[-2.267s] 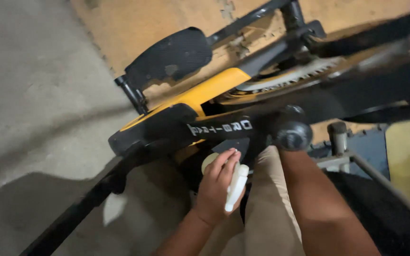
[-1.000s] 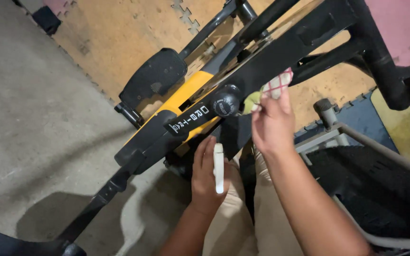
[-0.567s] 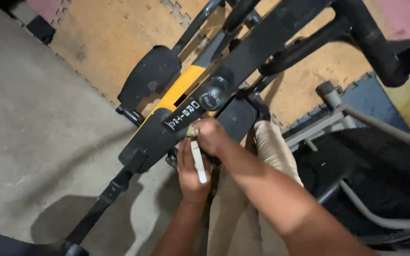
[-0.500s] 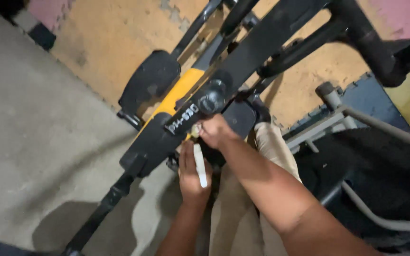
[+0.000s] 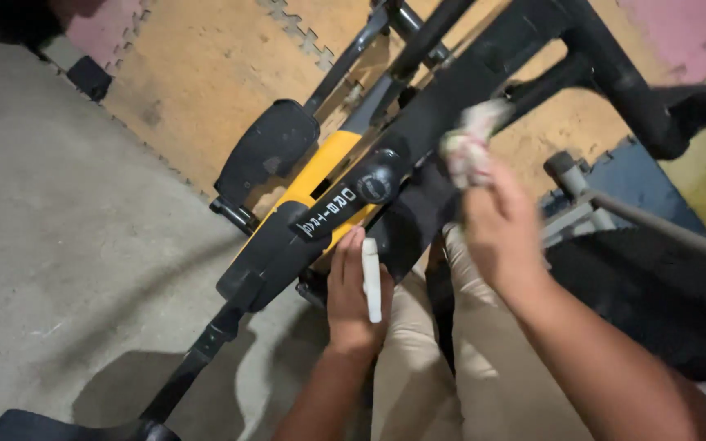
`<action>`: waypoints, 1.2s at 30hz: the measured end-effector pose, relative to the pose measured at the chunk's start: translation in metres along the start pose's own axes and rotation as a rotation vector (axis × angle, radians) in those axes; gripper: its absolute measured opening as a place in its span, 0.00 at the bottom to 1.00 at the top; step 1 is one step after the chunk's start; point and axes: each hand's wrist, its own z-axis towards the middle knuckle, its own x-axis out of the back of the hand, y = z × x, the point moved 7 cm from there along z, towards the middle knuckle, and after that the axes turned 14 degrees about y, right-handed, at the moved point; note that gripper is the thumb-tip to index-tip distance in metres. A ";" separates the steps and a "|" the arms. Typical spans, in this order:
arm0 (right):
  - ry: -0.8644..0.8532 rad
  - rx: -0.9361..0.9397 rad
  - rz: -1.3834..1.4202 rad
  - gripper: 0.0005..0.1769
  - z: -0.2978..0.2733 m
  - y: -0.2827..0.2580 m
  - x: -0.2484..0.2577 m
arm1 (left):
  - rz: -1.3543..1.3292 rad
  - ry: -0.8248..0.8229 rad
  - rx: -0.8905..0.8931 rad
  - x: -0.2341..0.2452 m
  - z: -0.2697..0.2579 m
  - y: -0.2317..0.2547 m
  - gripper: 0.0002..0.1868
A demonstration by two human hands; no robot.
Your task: Cleaning various parts of an orbital trainer machine using a spray bottle and a cloth.
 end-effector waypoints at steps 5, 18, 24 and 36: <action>0.107 0.852 -0.725 0.35 0.028 -0.040 -0.027 | 0.068 0.120 -0.063 0.003 -0.003 0.006 0.25; -0.311 1.104 -1.150 0.24 0.064 -0.060 -0.062 | 0.171 0.304 0.242 0.030 -0.009 -0.062 0.35; -0.466 1.077 -1.320 0.22 0.078 -0.043 -0.105 | 0.068 0.245 0.315 0.041 -0.018 -0.072 0.41; -0.753 0.734 -0.833 0.28 0.073 -0.050 -0.119 | -0.022 0.186 0.343 0.067 -0.018 -0.083 0.49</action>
